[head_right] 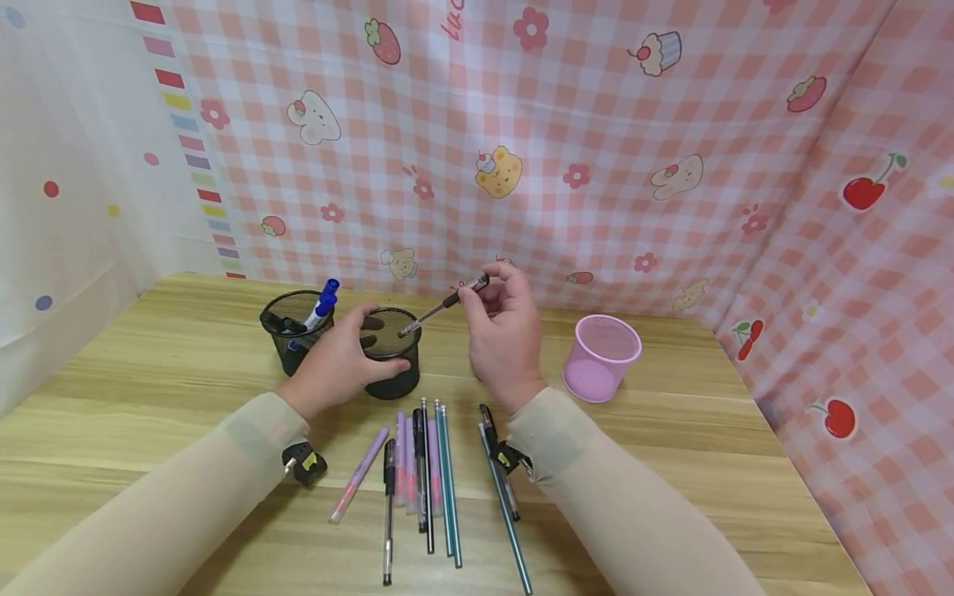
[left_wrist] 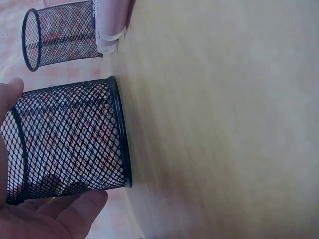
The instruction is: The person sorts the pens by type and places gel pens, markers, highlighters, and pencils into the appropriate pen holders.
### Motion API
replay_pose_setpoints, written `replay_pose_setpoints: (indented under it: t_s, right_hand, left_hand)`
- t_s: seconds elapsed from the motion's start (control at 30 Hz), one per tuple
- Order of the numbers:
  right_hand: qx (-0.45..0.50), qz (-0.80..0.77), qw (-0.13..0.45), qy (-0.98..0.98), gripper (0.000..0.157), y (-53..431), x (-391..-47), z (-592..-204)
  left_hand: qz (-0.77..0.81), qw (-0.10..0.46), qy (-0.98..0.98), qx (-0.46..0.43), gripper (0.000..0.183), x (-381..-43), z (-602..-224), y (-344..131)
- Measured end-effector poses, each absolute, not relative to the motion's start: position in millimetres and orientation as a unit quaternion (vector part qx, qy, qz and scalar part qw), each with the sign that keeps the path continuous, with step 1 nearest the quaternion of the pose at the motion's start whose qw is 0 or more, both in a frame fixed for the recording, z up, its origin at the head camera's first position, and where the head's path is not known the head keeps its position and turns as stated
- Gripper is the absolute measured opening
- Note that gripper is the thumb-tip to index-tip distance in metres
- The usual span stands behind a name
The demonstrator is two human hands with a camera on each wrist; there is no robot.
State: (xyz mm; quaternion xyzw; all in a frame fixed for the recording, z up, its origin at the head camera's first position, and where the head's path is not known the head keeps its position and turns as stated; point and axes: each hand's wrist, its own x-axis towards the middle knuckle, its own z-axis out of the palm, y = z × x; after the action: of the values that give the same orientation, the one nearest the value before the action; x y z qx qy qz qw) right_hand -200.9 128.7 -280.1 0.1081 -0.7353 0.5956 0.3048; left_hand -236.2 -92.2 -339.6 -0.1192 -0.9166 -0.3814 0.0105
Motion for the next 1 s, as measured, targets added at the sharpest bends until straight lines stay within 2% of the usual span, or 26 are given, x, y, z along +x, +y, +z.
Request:
replay_pose_setpoints:
  t_s: [0.4, 1.0]
  right_hand:
    - [0.12, 0.571, 0.307, -0.752, 0.023, 124, -202, -287]
    - [0.119, 0.548, 0.279, -0.78, 0.022, 123, -201, -294]
  left_hand:
    - [-0.377, 0.009, -0.919, -0.118, 0.107, -235, -338, -92]
    - [-0.379, 0.01, -0.918, -0.117, 0.108, -235, -337, -92]
